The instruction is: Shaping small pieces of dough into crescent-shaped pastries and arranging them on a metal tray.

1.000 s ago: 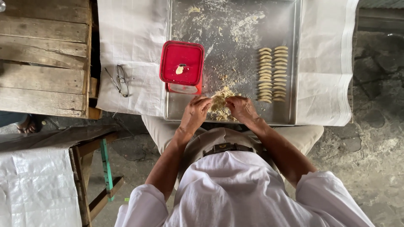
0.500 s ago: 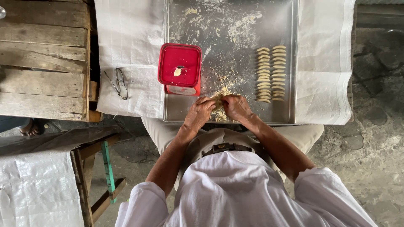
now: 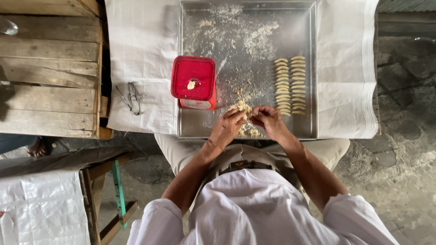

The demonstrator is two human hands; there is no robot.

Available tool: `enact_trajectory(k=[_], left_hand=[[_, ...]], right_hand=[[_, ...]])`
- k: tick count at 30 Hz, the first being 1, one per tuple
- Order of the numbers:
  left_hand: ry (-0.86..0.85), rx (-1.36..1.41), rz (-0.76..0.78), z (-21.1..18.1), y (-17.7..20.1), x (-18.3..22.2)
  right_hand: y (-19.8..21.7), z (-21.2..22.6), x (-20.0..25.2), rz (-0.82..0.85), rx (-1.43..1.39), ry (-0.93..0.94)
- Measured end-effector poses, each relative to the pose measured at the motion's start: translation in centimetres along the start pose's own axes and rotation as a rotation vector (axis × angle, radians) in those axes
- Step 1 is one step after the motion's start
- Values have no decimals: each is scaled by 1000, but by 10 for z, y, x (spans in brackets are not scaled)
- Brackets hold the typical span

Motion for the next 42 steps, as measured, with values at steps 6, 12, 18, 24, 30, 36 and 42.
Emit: enact_trajectory(k=[6, 12, 18, 24, 30, 36, 42], left_hand=[[-131, -534, 33, -45, -28, -11], [-143, -537, -87, 2, 16, 4], [-113, -852, -302, -33, 93, -7], [-129, -1173, -272, -89, 113, -28], [-157, -1176, -336, -110, 115, -41], [-301, -1014, -548, -154, 134, -22], [-187, -967, -524, -150, 132, -19]], right_hand=[[-9, -21, 3, 25, -135, -61], [-23, 0, 19, 135, -17, -35], [-21, 16, 25, 113, 167, 106], [-7, -7, 16, -31, 186, 66], [7, -31, 6, -73, 203, 71], [19, -18, 12, -157, 167, 77], [19, -24, 7, -174, 163, 84]])
Point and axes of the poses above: each hand's wrist, its own x-axis away from the middle knuckle, its own y-axis out of the back of the hand, z = x × y, the point moved 1 cm from there along -x, towards the middle knuckle, and after that the axes turned 14 degrees about x, right-handed, at the moved point
